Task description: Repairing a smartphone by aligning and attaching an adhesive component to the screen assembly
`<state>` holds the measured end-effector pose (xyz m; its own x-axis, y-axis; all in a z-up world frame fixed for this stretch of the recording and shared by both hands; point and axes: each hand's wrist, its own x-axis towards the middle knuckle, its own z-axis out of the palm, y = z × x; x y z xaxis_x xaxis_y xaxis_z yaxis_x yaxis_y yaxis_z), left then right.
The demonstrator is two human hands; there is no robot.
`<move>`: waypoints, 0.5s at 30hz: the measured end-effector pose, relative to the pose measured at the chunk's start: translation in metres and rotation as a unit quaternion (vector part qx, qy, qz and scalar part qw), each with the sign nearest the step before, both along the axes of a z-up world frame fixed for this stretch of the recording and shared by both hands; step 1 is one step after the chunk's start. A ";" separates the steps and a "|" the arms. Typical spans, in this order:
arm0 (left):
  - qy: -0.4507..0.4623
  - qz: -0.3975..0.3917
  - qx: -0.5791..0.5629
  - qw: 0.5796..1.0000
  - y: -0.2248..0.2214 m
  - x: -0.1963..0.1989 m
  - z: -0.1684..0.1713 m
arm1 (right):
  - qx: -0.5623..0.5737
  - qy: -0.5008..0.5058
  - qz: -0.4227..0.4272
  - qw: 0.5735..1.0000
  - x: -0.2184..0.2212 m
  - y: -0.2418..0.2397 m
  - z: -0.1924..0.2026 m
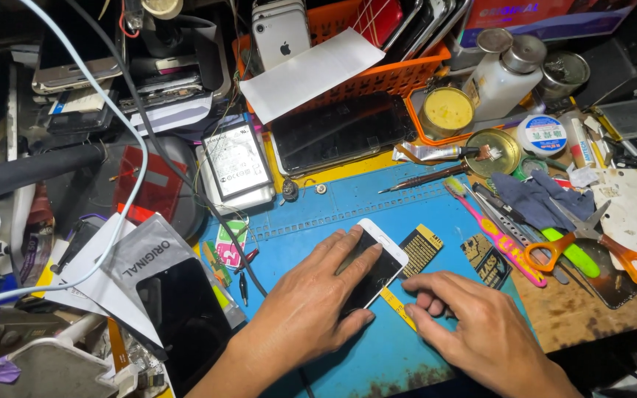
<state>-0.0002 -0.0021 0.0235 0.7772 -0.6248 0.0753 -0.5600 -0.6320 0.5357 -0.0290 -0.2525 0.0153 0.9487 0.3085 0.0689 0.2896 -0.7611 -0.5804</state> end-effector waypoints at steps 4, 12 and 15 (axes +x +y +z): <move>-0.010 0.000 -0.003 1.000 0.000 0.000 -0.003 | -0.018 -0.003 0.025 1.000 0.000 0.006 0.006; 0.000 0.003 0.004 1.000 0.000 0.000 -0.004 | 0.032 -0.054 0.046 0.997 0.006 0.006 0.007; 0.005 0.002 0.002 1.000 0.000 -0.001 -0.003 | -0.001 -0.052 0.033 0.998 0.008 0.003 0.003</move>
<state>-0.0007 -0.0019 0.0207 0.7801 -0.6223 0.0648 -0.5522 -0.6361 0.5389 -0.0208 -0.2499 0.0182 0.9139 0.3707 0.1655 0.3982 -0.7394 -0.5429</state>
